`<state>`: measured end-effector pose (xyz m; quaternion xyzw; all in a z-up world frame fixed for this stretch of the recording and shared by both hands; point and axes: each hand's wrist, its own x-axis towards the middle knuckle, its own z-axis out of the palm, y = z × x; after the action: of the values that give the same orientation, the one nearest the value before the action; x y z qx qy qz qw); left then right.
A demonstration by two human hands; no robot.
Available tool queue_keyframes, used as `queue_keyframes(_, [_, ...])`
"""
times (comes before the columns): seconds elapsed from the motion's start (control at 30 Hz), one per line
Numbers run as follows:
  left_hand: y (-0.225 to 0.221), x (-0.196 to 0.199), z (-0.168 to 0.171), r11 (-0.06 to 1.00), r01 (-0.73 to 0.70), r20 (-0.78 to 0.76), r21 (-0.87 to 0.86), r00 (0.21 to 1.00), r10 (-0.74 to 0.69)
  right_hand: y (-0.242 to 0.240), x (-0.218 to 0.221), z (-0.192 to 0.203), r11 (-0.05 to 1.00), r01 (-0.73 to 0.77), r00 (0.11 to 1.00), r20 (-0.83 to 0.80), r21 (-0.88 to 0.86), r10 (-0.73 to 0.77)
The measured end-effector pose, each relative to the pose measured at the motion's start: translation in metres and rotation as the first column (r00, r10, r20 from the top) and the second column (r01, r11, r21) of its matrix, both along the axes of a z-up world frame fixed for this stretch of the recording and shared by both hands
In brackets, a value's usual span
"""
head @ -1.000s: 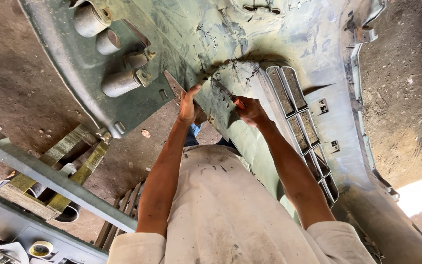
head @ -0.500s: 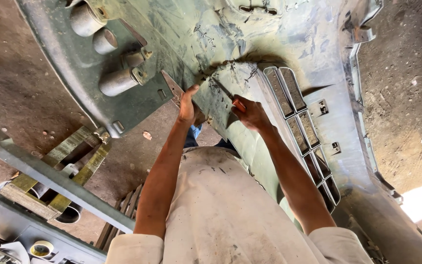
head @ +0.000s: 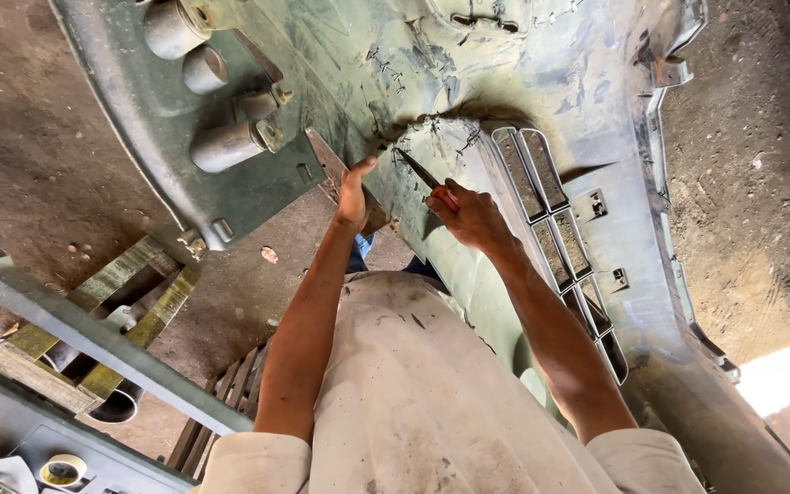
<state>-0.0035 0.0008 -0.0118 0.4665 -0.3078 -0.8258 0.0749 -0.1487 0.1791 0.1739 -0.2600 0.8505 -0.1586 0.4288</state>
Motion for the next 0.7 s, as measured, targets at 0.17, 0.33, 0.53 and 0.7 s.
queue_keyframes(0.17, [0.008,0.01,-0.042,0.997,-0.013,-0.042,-0.072,0.999,0.01,-0.004,-0.001,0.001,0.999,-0.009,1.0,0.02,0.052,0.008])
queue_keyframes(0.33, [0.008,0.01,-0.038,0.992,0.025,-0.036,-0.121,0.999,-0.029,-0.008,-0.001,0.001,0.996,0.013,0.999,0.047,0.089,-0.018])
queue_keyframes(0.53, [0.007,0.01,-0.035,0.996,0.041,0.01,-0.079,0.999,-0.041,-0.015,-0.001,-0.001,0.994,0.003,0.997,0.073,0.108,-0.011])
queue_keyframes(0.7, [0.004,0.008,-0.032,0.991,0.112,0.034,-0.07,0.993,-0.11,-0.013,-0.009,0.004,0.986,-0.01,0.996,0.094,0.164,-0.006])
